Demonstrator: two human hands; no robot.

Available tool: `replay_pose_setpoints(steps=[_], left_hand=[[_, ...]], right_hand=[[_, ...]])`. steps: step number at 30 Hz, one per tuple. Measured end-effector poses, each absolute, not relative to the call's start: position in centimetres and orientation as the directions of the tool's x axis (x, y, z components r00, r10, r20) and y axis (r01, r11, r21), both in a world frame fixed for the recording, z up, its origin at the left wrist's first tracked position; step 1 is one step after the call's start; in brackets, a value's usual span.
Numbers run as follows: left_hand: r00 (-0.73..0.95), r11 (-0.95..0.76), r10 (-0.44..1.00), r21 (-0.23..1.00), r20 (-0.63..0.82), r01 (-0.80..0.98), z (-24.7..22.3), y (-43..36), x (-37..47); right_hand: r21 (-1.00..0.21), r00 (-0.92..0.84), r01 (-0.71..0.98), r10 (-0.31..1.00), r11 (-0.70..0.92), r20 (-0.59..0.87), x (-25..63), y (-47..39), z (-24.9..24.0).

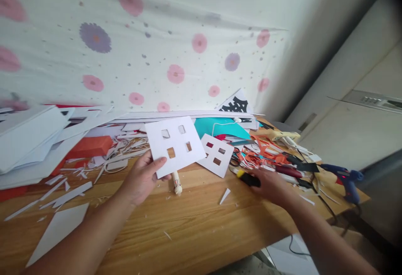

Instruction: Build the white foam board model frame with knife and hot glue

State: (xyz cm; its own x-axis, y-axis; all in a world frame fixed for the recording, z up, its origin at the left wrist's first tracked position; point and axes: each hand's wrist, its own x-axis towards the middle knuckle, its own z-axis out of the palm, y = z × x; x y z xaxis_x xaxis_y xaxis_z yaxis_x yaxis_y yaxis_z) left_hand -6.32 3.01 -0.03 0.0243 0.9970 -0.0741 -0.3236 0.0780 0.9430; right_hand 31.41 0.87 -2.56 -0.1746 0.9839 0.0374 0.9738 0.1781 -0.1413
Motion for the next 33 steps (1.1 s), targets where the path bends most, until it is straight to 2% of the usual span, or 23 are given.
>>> replay_pose_setpoints(steps=[3, 5, 7, 8, 10, 12, 16, 21, 30, 33], left_hand=[[0.064, 0.057, 0.997, 0.927, -0.036, -0.372, -0.5, 2.9, -6.2], [0.057, 0.026, 0.998, 0.924, -0.004, -0.38, -0.7, 3.0, -6.2], [0.05, -0.001, 0.999, 0.931, 0.02, -0.364, -0.9, 2.9, -6.2], [0.051, -0.008, 0.998, 0.938, 0.027, -0.347, -1.1, 2.9, -6.2], [0.06, -0.014, 0.998, 0.953, 0.034, -0.302, -1.3, 2.8, -6.2], [0.057, -0.019, 0.998, 0.965, 0.035, -0.263, -1.4, 2.8, -6.2], [0.005, -0.024, 1.0, 0.983, 0.025, -0.184, -1.7, 2.8, -6.4], [-0.072, 0.01, 0.997, 1.0, -0.011, -0.02, -2.1, 2.9, -6.6], [-0.094, -0.056, 0.991, 0.947, 0.09, 0.317, -1.5, 2.8, -6.4], [-0.08, -0.091, 0.988, 0.924, 0.13, 0.372, -1.4, 2.5, -6.3]], right_hand=[[-0.181, -0.107, 0.977, 0.993, 0.114, 0.048, 33.2, 0.2, -0.2], [-0.465, -0.041, 0.883, 0.997, 0.068, 0.068, 33.1, -0.2, 1.5], [-0.766, -0.073, 0.638, 0.997, 0.073, 0.034, 31.1, -0.5, 2.6], [-0.859, -0.12, 0.507, 0.993, 0.07, 0.011, 29.5, -0.5, 2.9], [-0.94, -0.28, 0.322, 0.96, 0.117, 0.024, 25.5, -0.3, 3.0], [-0.958, -0.428, 0.225, 0.901, 0.176, 0.065, 21.5, 0.4, 2.9], [-0.928, -0.563, 0.239, 0.819, 0.287, 0.108, 16.8, 2.0, 2.3], [-0.921, -0.572, 0.256, 0.814, 0.295, 0.102, 16.6, 2.6, 0.7], [-0.859, -0.579, 0.364, 0.81, 0.359, 0.093, 16.9, 2.6, -0.1], [-0.845, -0.574, 0.379, 0.812, 0.378, 0.106, 17.0, 2.5, 0.0]])
